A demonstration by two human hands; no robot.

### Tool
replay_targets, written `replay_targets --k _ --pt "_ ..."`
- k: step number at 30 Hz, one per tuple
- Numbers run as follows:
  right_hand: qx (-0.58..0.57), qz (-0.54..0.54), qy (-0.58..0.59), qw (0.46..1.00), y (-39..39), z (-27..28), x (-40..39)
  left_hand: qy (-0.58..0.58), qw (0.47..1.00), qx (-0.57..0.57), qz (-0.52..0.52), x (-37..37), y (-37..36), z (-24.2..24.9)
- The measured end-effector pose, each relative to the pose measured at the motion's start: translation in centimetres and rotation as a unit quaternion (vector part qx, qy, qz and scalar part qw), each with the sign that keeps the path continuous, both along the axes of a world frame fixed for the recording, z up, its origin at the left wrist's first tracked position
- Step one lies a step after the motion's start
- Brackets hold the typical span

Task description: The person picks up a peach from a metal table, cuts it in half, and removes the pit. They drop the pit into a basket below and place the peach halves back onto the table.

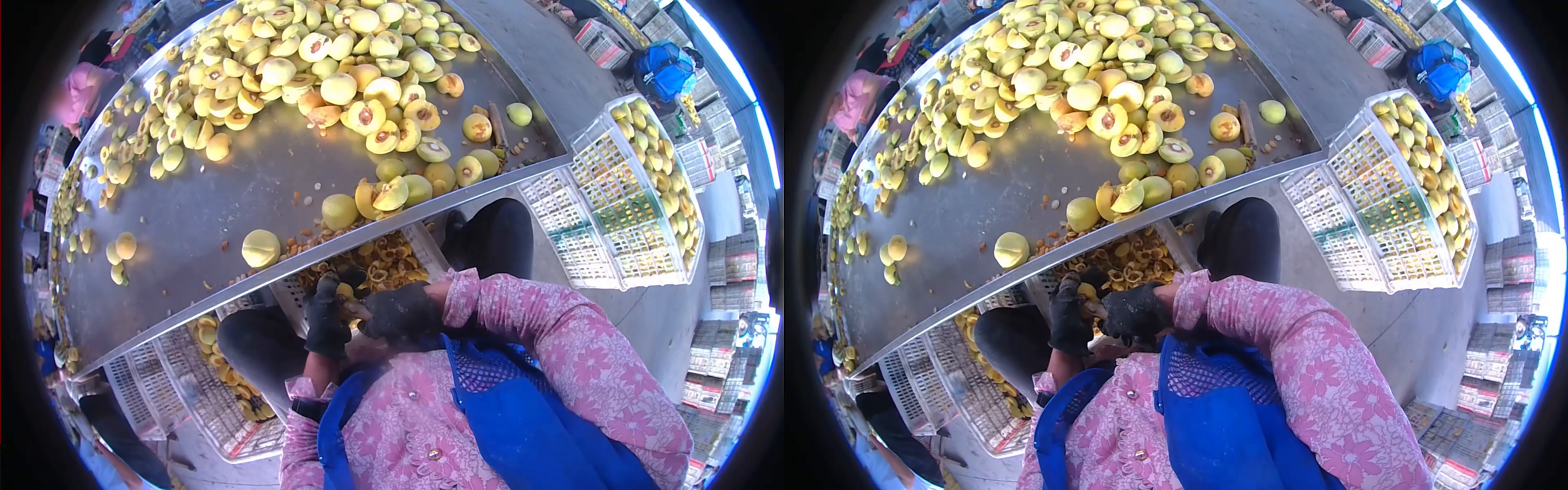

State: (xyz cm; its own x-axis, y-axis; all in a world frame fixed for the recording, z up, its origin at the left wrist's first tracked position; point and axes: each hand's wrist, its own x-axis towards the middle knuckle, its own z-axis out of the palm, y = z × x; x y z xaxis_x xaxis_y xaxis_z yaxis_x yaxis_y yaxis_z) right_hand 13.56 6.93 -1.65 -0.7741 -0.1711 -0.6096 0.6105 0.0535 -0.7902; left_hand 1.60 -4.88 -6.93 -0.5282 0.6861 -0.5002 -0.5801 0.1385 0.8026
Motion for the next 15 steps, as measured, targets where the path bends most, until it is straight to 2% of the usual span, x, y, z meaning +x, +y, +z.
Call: replay_targets --k 1,2,4,6,7,8,9,10,11,12,13,15 --pt "0.001 0.001 -0.001 1.0 -0.1 -0.2 -0.1 -0.084 0.996 0.027 0.008 0.1 0.2 0.4" --pt "-0.011 -0.034 0.001 0.999 -0.3 -0.6 -0.2 -0.084 0.996 0.027 0.009 0.0 0.0 -0.5" --pt "-0.023 -0.069 0.003 0.997 -0.1 -0.8 -0.2 0.009 0.998 0.062 -0.009 -0.5 -0.3 -2.1" --pt "-0.182 -0.072 -0.017 0.981 0.6 -0.6 0.3 0.042 0.996 0.079 -0.01 -0.6 -0.2 -2.5" --pt "-0.182 -0.071 -0.017 0.98 0.6 -1.6 0.7 0.043 0.995 0.085 -0.006 -0.4 0.0 -1.9" --pt "-0.114 -0.016 0.181 0.977 0.5 -3.4 1.1 0.043 0.995 0.085 -0.005 -0.1 0.3 -1.3" --pt "-0.04 0.04 0.371 0.927 0.5 -4.4 1.3 -0.058 0.989 0.135 0.033 0.4 0.6 -0.2" --pt "-0.04 0.04 0.371 0.927 0.6 -4.2 1.4 -0.158 0.968 0.183 0.071 0.8 0.8 0.6" --pt "0.026 0.046 0.439 0.897 0.7 -4.0 1.4 -0.158 0.968 0.183 0.071 0.9 0.9 0.9" --pt "0.093 0.052 0.504 0.857 0.7 -3.9 1.5 -0.202 0.947 0.242 0.065 1.0 1.1 1.2" --pt "0.093 0.052 0.505 0.857 0.5 -4.2 1.7 -0.244 0.92 0.301 0.057 1.0 1.3 1.4" --pt "0.041 0.009 0.479 0.877 -0.1 -4.2 2.2 -0.249 0.91 0.323 0.08 1.3 1.6 1.8"
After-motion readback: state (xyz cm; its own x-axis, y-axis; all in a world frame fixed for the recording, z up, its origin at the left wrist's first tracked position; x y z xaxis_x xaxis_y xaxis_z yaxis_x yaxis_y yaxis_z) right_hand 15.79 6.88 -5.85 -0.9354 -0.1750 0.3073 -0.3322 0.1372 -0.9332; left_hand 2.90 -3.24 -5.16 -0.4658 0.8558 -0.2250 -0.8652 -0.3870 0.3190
